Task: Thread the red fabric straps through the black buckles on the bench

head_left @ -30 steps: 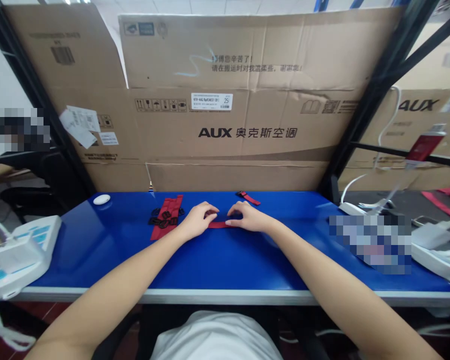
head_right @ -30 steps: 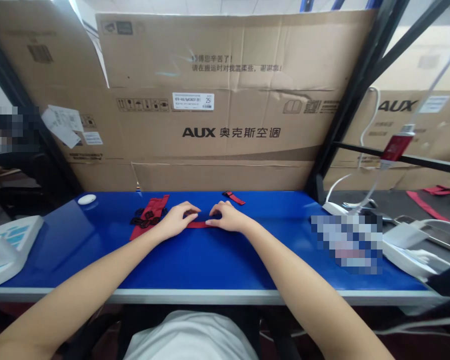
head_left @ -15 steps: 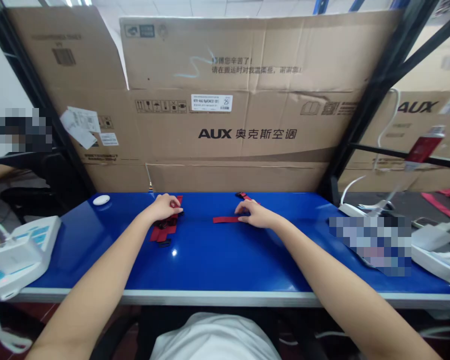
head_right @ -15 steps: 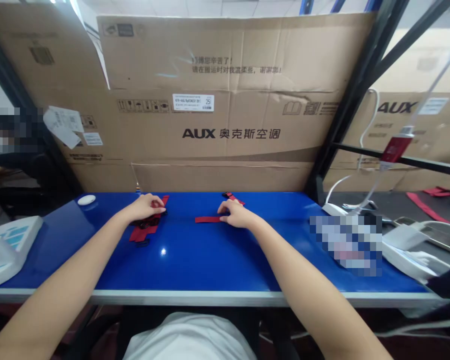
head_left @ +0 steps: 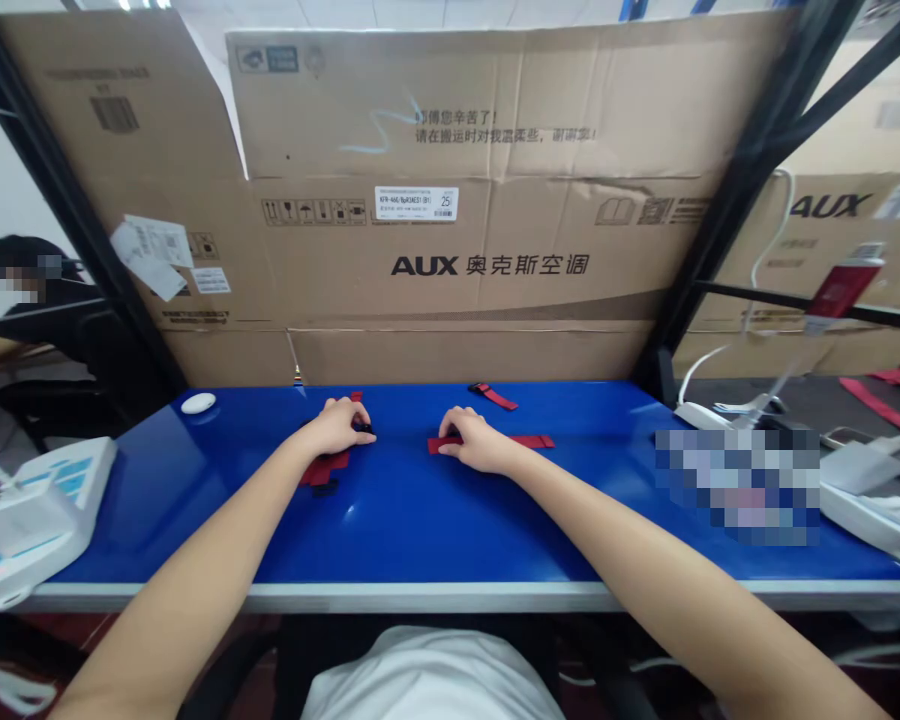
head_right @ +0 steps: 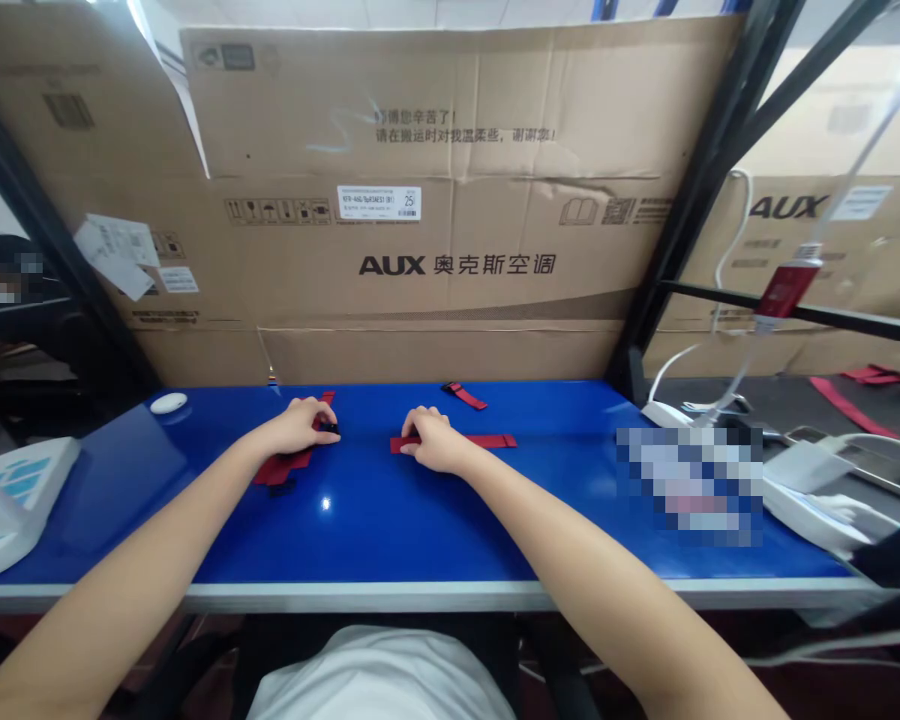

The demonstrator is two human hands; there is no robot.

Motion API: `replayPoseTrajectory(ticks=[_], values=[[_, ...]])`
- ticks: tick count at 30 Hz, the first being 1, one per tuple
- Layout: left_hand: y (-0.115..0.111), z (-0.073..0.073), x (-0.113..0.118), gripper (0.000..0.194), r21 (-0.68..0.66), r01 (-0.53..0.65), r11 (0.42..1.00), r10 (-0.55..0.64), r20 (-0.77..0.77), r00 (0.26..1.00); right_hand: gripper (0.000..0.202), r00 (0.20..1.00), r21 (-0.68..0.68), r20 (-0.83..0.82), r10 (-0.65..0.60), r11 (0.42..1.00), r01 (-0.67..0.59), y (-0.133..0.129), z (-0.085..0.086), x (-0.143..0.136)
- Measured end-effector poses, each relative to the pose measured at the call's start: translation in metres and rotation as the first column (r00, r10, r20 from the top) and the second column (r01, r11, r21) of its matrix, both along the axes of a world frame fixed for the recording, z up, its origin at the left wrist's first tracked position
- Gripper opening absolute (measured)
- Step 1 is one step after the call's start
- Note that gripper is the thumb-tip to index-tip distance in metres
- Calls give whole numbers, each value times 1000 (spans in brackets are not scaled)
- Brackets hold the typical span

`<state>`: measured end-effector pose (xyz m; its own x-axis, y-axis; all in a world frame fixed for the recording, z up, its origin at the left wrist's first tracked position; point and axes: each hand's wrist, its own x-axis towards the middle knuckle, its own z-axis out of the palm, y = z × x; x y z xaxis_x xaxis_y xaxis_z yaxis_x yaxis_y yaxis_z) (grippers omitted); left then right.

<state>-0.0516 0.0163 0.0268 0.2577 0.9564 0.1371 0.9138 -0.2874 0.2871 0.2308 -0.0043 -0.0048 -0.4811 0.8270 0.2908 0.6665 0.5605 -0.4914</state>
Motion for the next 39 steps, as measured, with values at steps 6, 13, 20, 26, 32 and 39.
replayPoseTrajectory(ticks=[6,13,20,26,32,39], values=[[2,-13,10,32,29,118,993,-121,113,986,15,994,127,28,107,986,-110,-6,6,2],[-6,-19,30,33,26,149,988,-148,379,914,16,998,74,-53,42,996,-38,-15,10,-2],[-15,-18,44,32,-140,230,963,-66,705,706,15,984,-136,-178,6,990,-30,-8,2,-6],[-23,-20,58,37,-232,372,899,27,876,482,9,961,-120,-252,113,982,-147,-5,4,-8],[-28,-24,70,35,-199,400,895,54,937,345,16,889,-267,-427,167,915,-301,-8,8,-7],[-28,-31,76,29,-229,438,869,133,962,239,10,859,-274,-499,113,920,-281,-5,4,-8]])
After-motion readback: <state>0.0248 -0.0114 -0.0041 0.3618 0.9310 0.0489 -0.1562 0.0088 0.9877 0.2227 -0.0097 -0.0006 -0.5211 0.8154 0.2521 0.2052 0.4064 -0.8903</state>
